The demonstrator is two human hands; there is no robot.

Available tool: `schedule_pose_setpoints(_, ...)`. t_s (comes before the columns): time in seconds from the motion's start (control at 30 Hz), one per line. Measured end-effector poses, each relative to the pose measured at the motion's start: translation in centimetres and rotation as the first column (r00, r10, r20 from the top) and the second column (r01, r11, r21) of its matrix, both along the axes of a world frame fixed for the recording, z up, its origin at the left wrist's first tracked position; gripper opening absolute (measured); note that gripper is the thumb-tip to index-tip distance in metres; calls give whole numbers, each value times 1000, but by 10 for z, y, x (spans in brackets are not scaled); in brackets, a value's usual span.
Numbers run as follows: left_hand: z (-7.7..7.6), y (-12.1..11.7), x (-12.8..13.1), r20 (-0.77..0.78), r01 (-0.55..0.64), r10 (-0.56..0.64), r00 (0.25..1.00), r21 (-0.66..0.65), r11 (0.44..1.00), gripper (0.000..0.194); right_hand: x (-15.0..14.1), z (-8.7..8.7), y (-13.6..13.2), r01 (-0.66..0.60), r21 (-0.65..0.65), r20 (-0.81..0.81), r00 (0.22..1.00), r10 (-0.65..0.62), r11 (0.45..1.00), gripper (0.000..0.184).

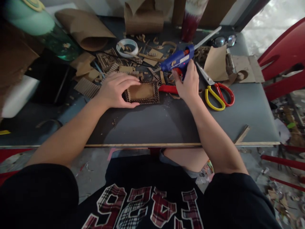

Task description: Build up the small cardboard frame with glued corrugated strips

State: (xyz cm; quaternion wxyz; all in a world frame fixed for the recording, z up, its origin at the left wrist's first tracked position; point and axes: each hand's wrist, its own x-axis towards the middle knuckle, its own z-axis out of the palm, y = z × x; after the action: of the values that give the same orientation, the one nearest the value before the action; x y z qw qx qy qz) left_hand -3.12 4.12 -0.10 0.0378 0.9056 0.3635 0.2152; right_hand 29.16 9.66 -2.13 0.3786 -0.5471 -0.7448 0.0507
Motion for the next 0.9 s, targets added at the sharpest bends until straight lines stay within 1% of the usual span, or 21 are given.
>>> schedule_pose_setpoints(0.1,-1,0,3,18,12,-11,1000,-60,998,61,-1,-2,1,-32,-30,23,999,32,999,58)
schedule_pose_setpoints(0.17,-2,1,4,42,15,-12,999,-84,996,55,1,-4,1,-40,-26,49,998,41,999,62)
schedule_pose_setpoints(0.27,-3,-1,8,75,3,3,997,-88,996,48,3,-9,3,-12,6,49,999,12,1000,62)
schedule_pose_setpoints(0.33,-3,-4,12,98,-25,33,995,-78,997,44,3,-13,5,19,15,22,1000,-20,1000,61)
schedule_pose_setpoints(0.43,-5,-14,24,139,-95,102,985,-59,994,41,0,-17,5,56,-25,-8,998,-56,998,62)
schedule_pose_setpoints(0.53,-8,-24,38,151,-129,136,979,-56,990,40,-5,-17,3,51,-52,7,999,-51,997,63)
schedule_pose_setpoints(0.63,-11,-28,45,153,-115,125,980,-73,991,36,-10,-17,1,17,-43,24,1000,-16,999,63)
schedule_pose_setpoints(0.77,-14,-25,45,178,-73,88,980,-88,993,31,-12,-18,1,4,-53,1,1000,-4,999,61)
schedule_pose_setpoints(0.9,-15,-24,45,192,-44,60,980,-85,995,27,-12,-21,4,-11,-103,3,1000,11,995,53)
